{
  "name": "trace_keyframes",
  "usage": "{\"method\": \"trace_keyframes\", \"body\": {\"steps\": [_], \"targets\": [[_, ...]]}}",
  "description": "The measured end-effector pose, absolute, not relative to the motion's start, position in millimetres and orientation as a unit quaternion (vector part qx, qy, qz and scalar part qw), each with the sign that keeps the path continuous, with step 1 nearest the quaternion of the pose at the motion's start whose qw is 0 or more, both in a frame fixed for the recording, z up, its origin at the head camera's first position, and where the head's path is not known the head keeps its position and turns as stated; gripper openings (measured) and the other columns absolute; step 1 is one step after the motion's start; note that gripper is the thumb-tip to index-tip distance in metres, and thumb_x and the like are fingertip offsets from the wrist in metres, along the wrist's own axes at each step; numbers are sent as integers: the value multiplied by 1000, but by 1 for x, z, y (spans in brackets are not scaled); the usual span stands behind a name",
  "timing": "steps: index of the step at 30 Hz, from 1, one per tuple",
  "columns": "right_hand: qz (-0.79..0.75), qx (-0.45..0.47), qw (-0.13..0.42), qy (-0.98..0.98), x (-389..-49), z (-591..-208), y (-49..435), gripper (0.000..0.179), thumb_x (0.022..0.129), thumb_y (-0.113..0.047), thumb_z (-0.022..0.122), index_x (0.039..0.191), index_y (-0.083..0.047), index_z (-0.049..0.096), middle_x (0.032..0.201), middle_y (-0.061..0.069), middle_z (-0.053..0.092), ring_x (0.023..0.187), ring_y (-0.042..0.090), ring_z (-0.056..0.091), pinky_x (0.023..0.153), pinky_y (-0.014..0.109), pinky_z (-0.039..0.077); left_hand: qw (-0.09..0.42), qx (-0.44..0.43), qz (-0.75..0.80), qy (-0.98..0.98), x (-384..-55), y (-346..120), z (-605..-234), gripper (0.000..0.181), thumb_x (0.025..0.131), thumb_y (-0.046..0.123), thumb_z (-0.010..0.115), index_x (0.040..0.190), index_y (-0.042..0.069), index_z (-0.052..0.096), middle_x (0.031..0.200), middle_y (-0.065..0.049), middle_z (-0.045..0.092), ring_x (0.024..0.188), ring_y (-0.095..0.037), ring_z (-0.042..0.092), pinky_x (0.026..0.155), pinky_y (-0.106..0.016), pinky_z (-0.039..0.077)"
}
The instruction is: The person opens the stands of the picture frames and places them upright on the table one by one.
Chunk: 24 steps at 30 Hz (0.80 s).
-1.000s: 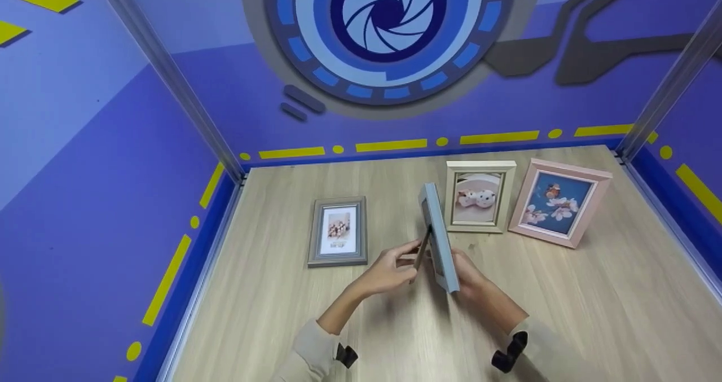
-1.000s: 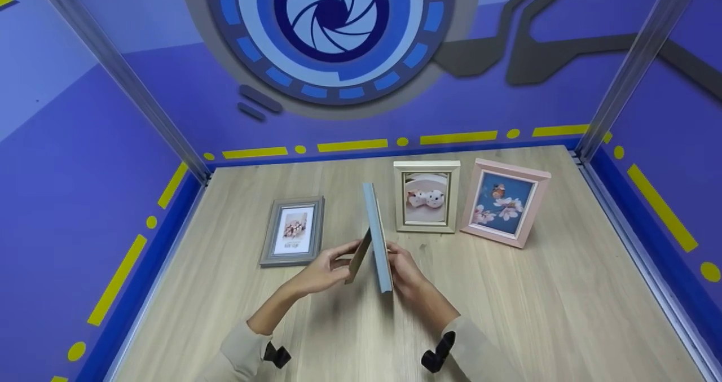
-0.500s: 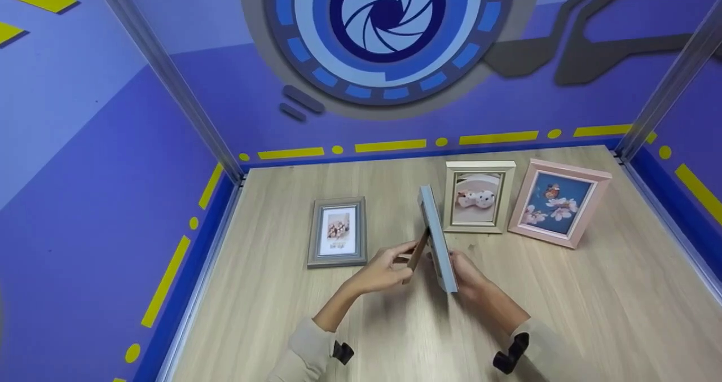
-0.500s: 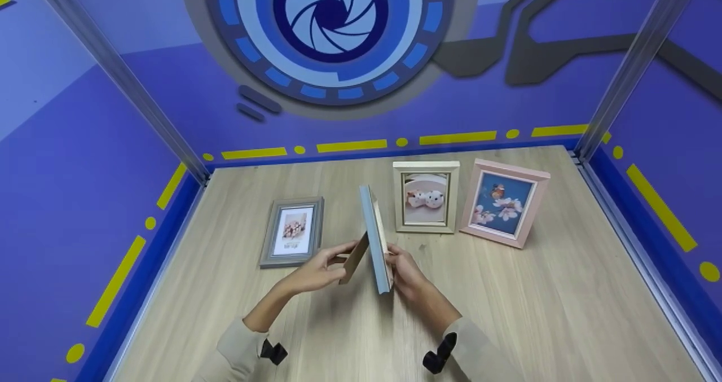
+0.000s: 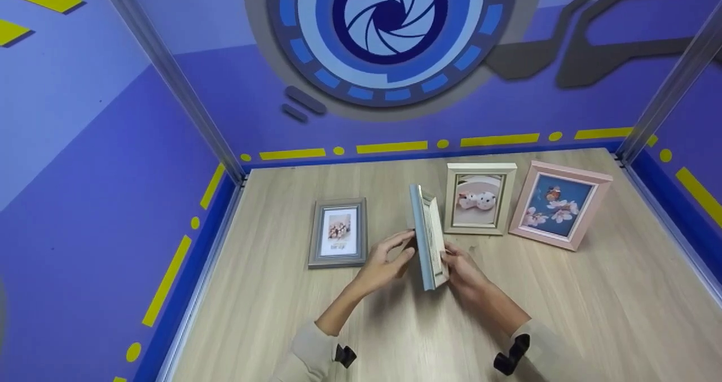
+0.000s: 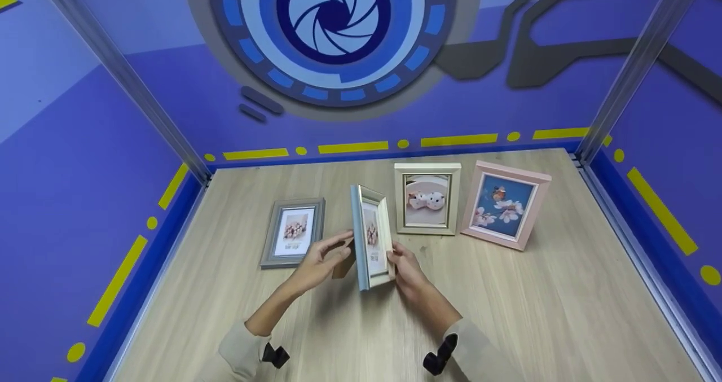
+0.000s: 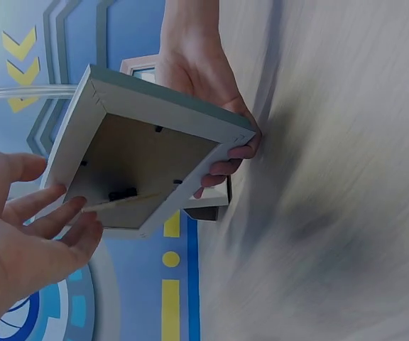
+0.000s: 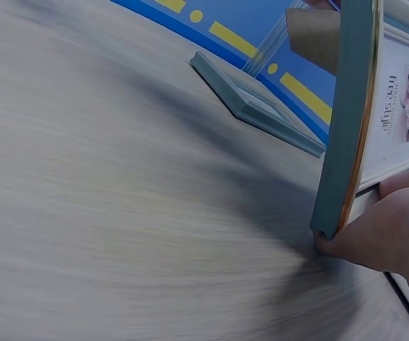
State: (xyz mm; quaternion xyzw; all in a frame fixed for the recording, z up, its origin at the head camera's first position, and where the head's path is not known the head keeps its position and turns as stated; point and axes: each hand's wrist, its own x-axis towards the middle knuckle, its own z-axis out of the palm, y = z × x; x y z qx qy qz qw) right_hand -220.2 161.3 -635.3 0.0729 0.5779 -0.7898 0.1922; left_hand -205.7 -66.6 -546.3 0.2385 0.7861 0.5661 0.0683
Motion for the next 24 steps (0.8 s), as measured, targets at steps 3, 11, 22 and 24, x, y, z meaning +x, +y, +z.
{"method": "trace_keyframes", "body": {"steps": [3, 11, 22, 24], "targets": [[-796, 72, 181, 573, -221, -635, 161, 53, 110, -8, 33, 160, 3, 20, 148, 16, 46, 119, 9, 54, 94, 20, 49, 59, 198, 582, 786, -207, -68, -548, 40, 106, 21, 54, 139, -1, 60, 143, -21, 60, 132, -38, 56, 113, -52, 46], [-806, 86, 158, 563, -224, -632, 157, 56, 109, -8, 38, 159, 4, 19, 153, 19, 38, 124, 14, 48, 99, 21, 47, 19, 121, 590, 798, -211, -73, -554, 36, 100, 26, 64, 126, 1, 66, 120, -19, 70, 107, -30, 68, 96, -42, 58], [-798, 76, 141, 580, -226, -626, 153, 62, 108, -7, 39, 162, 2, 10, 165, 26, 19, 143, 30, 31, 113, 31, 37, -46, 96, 559, 822, -218, -82, -564, 30, 90, 16, 75, 113, -3, 69, 101, -18, 74, 90, -22, 69, 77, -23, 58], [-793, 78, 134, 589, -226, -624, 153, 61, 107, -6, 40, 162, 1, 13, 164, 25, 21, 144, 32, 31, 115, 35, 36, -51, 89, 552, 827, -220, -84, -565, 28, 89, 12, 74, 112, -4, 69, 101, -18, 74, 92, -25, 70, 76, -24, 59]]}}
